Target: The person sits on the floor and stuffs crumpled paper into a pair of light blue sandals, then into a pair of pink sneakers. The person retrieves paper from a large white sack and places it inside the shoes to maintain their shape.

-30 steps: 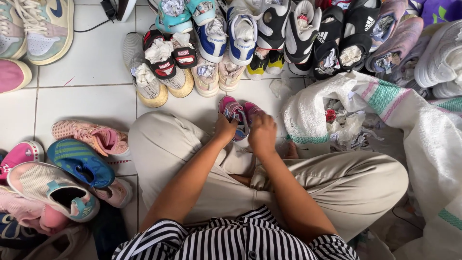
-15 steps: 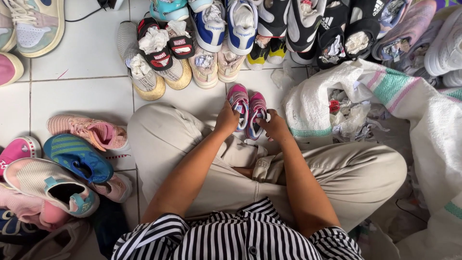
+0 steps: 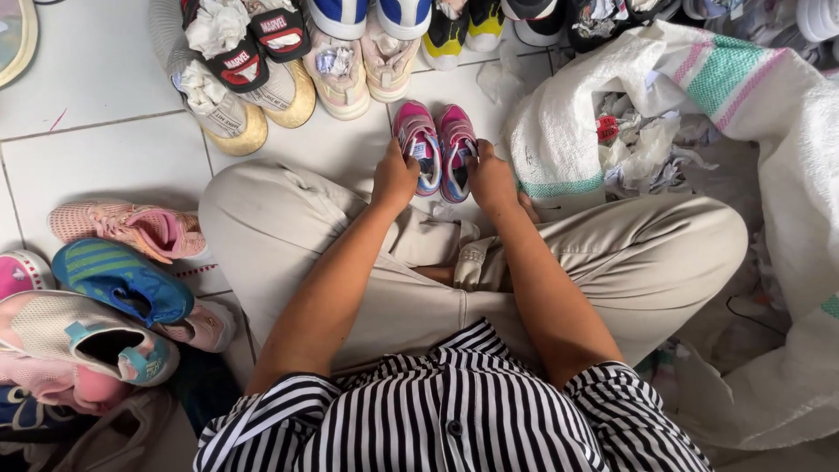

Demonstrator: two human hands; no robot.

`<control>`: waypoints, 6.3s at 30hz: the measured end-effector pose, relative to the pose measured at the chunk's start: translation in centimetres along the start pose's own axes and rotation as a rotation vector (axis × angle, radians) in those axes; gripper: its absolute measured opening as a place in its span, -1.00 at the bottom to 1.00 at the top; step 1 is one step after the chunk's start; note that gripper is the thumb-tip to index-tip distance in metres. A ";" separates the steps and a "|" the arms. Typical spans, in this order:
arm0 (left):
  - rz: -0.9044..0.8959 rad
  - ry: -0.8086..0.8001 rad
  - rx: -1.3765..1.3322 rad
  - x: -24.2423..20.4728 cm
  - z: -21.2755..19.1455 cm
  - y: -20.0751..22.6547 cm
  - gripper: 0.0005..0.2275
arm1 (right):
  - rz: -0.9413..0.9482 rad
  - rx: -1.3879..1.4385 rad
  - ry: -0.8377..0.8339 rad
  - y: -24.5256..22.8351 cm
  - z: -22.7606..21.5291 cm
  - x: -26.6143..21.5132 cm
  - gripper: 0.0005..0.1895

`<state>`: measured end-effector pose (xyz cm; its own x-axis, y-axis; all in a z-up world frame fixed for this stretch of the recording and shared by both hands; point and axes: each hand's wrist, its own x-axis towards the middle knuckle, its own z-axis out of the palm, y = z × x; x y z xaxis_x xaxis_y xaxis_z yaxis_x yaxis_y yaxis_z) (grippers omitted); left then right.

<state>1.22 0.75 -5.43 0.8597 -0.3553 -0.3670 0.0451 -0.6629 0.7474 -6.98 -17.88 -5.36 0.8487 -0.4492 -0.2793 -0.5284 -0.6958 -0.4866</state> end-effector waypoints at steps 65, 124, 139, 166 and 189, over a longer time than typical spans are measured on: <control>0.691 0.307 0.413 -3.2 1.2 0.1 -0.81 | -0.319 0.095 0.772 7.1 -18.6 -3.3 -0.63; 0.875 0.510 0.573 -1.4 5.5 2.5 -0.53 | -0.543 -0.578 0.624 5.6 3.4 15.3 -0.74; 0.851 0.444 0.570 0.0 2.8 4.8 -0.95 | -0.046 0.932 -0.031 0.9 -6.1 -0.5 -0.86; 1.010 0.774 0.984 5.7 8.6 4.1 -0.85 | -0.674 -0.615 0.308 1.0 -1.0 -4.6 -0.59; 0.904 0.471 0.633 4.8 2.9 3.3 -0.87 | -0.573 -0.118 0.250 -0.6 -2.4 -5.0 -0.73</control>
<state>4.01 -5.06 -6.38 0.5592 -0.6707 0.4873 -0.8153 -0.5515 0.1765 -10.94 -16.58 -1.65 0.9738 -0.0946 0.2068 -0.0033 -0.9151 -0.4033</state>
